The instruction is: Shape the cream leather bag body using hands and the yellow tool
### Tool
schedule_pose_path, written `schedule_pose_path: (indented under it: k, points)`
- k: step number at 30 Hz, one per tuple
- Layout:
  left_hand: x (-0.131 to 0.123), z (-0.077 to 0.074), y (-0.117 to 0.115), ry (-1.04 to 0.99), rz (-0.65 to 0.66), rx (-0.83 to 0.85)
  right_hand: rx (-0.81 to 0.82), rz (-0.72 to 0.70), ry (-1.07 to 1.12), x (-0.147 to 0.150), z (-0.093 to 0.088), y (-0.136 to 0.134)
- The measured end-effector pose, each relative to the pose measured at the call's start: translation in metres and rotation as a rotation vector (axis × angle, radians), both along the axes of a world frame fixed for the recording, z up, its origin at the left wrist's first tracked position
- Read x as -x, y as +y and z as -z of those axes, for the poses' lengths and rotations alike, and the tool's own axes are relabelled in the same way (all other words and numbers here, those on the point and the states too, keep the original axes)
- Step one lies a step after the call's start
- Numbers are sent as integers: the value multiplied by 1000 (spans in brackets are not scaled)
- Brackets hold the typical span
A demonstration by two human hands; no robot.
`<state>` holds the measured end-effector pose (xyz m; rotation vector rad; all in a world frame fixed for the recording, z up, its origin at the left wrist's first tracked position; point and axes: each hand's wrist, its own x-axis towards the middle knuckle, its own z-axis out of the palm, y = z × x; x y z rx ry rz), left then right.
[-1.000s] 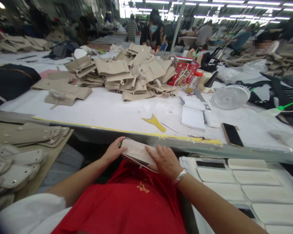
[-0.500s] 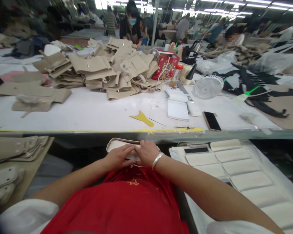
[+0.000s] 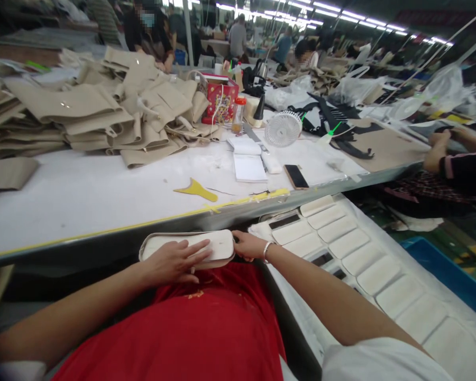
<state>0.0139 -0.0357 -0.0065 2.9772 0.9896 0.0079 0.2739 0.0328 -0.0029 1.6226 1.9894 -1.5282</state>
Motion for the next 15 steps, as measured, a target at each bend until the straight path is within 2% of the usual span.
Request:
schedule_pose_path:
  k: [5, 10, 15]
  points:
    - [-3, -9, 13, -41, 66, 115, -283, -118, 64, 4, 5, -1]
    - [-5, -12, 23, -21, 59, 200, -315, -147, 87, -1, 0, 3]
    - [-12, -8, 22, 6, 0, 172, -419, -118, 57, 2, -15, 0]
